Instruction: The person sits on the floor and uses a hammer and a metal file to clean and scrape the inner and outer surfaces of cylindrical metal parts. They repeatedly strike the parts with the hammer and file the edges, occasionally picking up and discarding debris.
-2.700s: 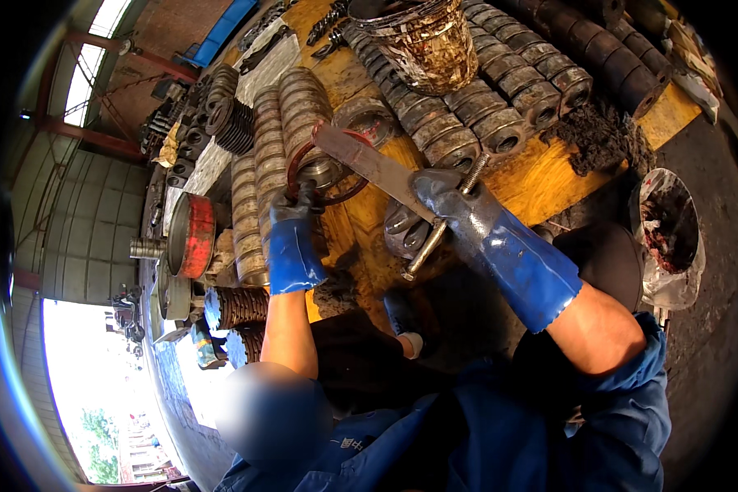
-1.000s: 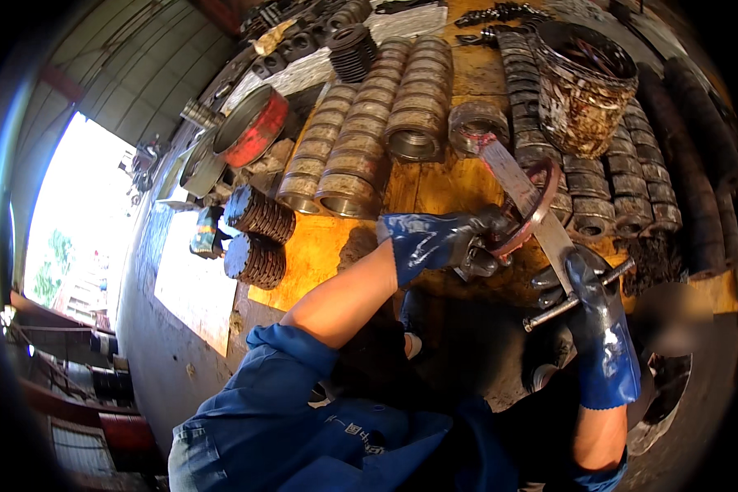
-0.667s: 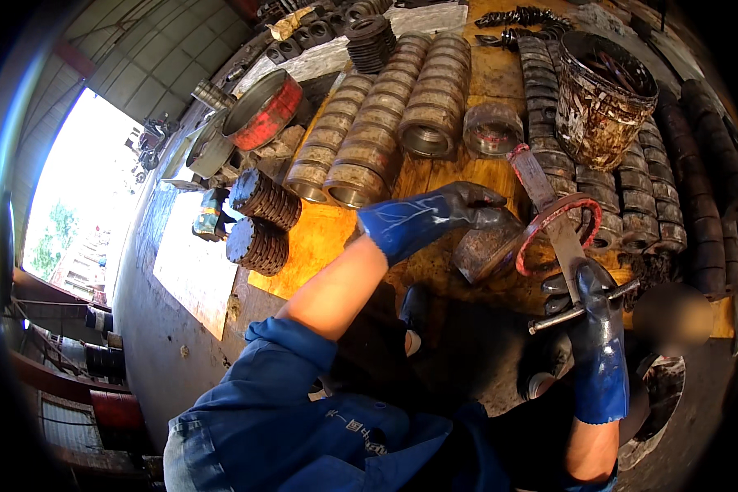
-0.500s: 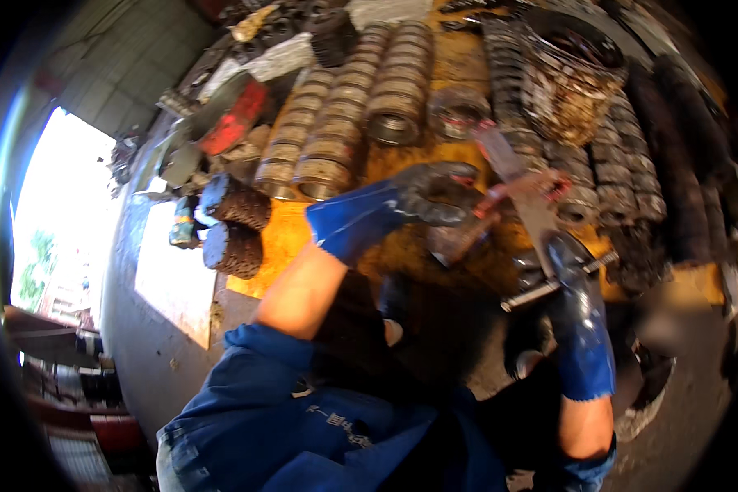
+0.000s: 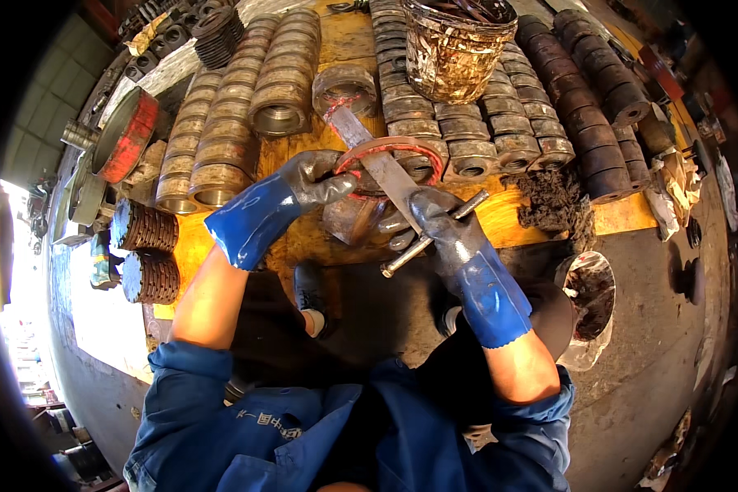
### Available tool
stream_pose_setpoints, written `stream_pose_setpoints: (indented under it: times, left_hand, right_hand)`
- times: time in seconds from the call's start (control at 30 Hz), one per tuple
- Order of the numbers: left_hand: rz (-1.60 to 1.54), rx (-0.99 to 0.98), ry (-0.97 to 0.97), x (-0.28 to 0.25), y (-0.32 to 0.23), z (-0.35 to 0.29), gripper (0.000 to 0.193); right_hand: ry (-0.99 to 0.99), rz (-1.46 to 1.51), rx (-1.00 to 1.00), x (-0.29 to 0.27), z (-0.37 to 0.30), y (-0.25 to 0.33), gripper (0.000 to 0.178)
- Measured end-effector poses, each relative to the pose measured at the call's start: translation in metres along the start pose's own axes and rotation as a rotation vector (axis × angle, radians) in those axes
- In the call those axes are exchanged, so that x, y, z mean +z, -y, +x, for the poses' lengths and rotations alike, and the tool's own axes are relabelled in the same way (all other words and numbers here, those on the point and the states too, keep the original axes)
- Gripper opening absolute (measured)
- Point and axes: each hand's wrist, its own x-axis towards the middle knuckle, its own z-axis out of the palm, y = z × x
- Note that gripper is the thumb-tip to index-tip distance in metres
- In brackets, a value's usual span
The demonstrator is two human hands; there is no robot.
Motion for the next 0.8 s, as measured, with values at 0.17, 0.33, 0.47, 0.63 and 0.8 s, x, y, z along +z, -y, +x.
stream_pose_setpoints:
  times: [0.17, 0.33, 0.47, 0.63, 0.8]
  left_hand:
    - [0.108, -0.059, -0.199, -0.009, 0.016, 0.005, 0.030]
    - [0.107, -0.201, -0.380, -0.015, -0.016, -0.013, 0.032]
    - [0.222, -0.237, -0.441, -0.031, -0.019, -0.021, 0.034]
    - [0.239, -0.221, -0.476, -0.061, 0.023, -0.019, 0.034]
    - [0.389, -0.331, -0.452, -0.065, 0.041, -0.008, 0.033]
  right_hand:
    - [0.016, -0.107, 0.010, 0.003, 0.001, 0.004, 0.042]
    - [0.013, -0.293, 0.160, -0.008, 0.004, 0.001, 0.034]
    - [0.072, -0.820, -0.233, -0.016, -0.003, -0.014, 0.030]
    - [0.094, -1.533, -0.544, -0.003, -0.006, 0.005, 0.050]
    - [0.027, -1.866, -0.748, -0.011, -0.002, -0.003, 0.057]
